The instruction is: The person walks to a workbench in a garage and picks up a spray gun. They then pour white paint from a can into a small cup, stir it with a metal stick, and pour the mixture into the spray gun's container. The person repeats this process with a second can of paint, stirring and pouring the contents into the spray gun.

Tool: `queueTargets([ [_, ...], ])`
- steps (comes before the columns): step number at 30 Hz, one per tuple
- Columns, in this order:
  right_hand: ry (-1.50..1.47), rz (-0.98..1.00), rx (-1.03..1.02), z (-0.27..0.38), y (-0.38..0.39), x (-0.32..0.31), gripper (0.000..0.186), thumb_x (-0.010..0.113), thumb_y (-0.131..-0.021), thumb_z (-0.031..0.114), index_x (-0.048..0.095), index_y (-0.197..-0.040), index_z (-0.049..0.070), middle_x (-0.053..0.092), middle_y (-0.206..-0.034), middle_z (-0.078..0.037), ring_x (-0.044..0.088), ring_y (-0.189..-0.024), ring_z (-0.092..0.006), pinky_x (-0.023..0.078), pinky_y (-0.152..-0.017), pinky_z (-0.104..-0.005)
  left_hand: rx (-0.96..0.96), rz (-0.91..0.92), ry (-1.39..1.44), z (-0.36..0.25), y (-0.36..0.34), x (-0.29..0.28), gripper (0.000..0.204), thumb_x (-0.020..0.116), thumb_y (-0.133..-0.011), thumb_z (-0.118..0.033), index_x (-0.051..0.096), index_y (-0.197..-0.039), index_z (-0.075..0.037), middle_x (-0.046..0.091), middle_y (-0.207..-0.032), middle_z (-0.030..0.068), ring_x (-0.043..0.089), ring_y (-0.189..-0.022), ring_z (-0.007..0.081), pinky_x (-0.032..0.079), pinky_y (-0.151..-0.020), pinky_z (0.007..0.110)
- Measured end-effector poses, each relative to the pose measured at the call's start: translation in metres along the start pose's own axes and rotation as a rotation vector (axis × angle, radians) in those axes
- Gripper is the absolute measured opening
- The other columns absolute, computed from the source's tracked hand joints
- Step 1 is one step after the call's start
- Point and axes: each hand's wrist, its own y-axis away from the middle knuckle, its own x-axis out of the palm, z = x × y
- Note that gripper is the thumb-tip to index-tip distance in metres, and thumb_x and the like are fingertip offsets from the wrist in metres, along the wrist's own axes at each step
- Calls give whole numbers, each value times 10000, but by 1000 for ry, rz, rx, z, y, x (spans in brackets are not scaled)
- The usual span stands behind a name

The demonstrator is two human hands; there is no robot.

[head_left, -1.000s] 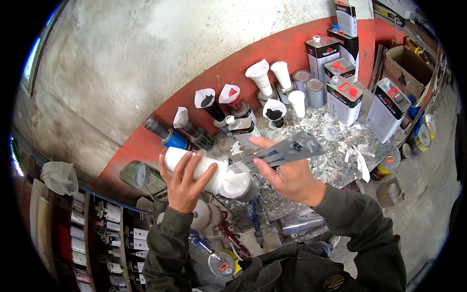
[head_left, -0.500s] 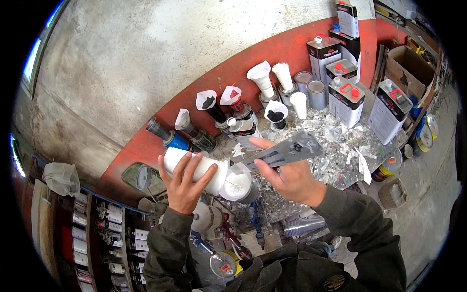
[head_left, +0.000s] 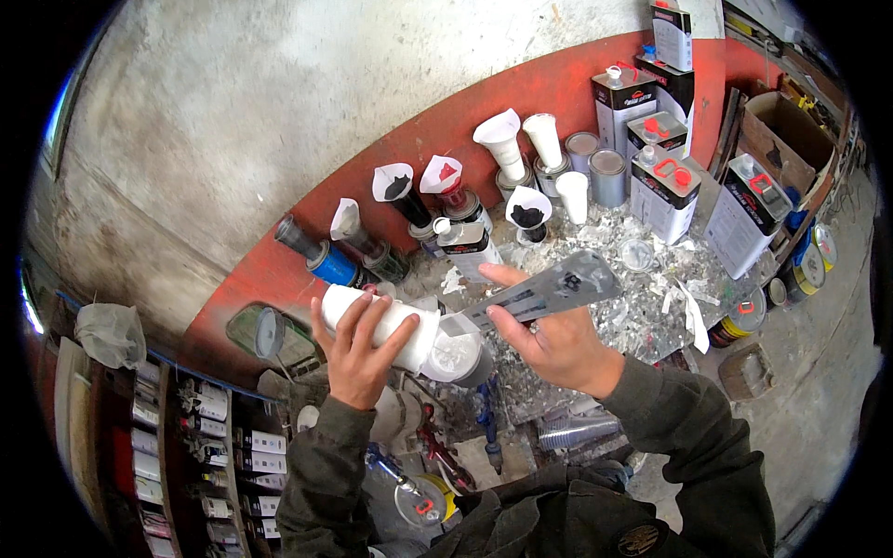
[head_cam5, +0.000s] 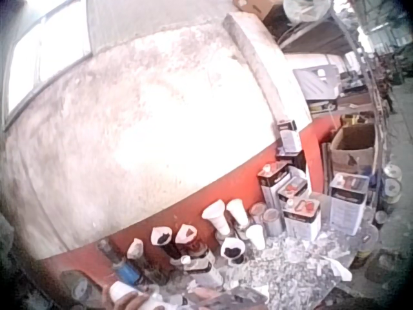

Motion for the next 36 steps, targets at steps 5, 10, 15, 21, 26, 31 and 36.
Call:
queueTargets([
  [5, 9, 10, 75, -7, 5, 5, 400, 696, -867, 66, 624, -1259, 40, 675, -1046, -144, 627, -830, -322, 501, -763, -388, -274, 226, 228, 1, 2, 4, 798, 832, -544, -135, 595, -1298, -245, 591, -1200, 37, 509, -1210, 293, 207, -1122, 664],
  [10, -79, -17, 250, -11, 7, 8, 408, 686, -881, 78, 611, -1280, 39, 669, -949, -143, 641, -769, -284, 506, -718, -375, -524, 362, 622, 15, 15, 8, 799, 848, -598, -159, 532, -1330, -121, 620, -1201, 99, 567, -1145, 321, 310, -1079, 559],
  [15, -312, -110, 617, -18, 18, 13, 401, 623, -945, 59, 562, -1341, 27, 663, -829, -61, 628, -664, -105, 502, -592, -272, -831, 308, 1099, 22, 26, 1, 747, 857, -683, -157, 498, -1319, 0, 638, -1200, 147, 622, -1117, 235, 491, -953, 369],
  [21, -513, -359, 836, -48, 41, -1, 469, 552, -1008, 85, 389, -1437, -11, 613, -882, -44, 546, -588, -65, 476, -522, -220, -1172, 374, 1434, -25, 42, -37, 807, 880, -666, -143, 485, -1350, 21, 599, -1299, 145, 612, -1143, 241, 502, -957, 381],
  [26, -596, -488, 1082, -84, 60, -23, 472, 550, -1020, 151, 387, -1431, -12, 581, -860, -35, 521, -575, -74, 440, -478, -227, -952, 410, 1612, -147, 53, -15, 804, 896, -665, -142, 486, -1342, 2, 606, -1276, 151, 600, -1160, 246, 474, -994, 384],
  [31, -482, -540, 1138, -114, 55, -114, 494, 530, -1021, 166, 383, -1466, 10, 508, -781, 27, 425, -535, -25, 351, -435, -199, -1298, 424, 1788, -231, 37, 49, 792, 901, -702, -193, 467, -1336, -4, 555, -1278, 144, 556, -1190, 252, 465, -981, 402],
  [36, -230, -281, 1030, -148, 45, -185, 469, 533, -1017, 165, 414, -1446, 15, 565, -761, 9, 451, -508, -37, 368, -438, -203, -1035, 358, 1294, -255, -10, 113, 802, 874, -649, -99, 486, -1349, -51, 522, -1299, 171, 490, -1222, 374, 407, -1022, 456],
])
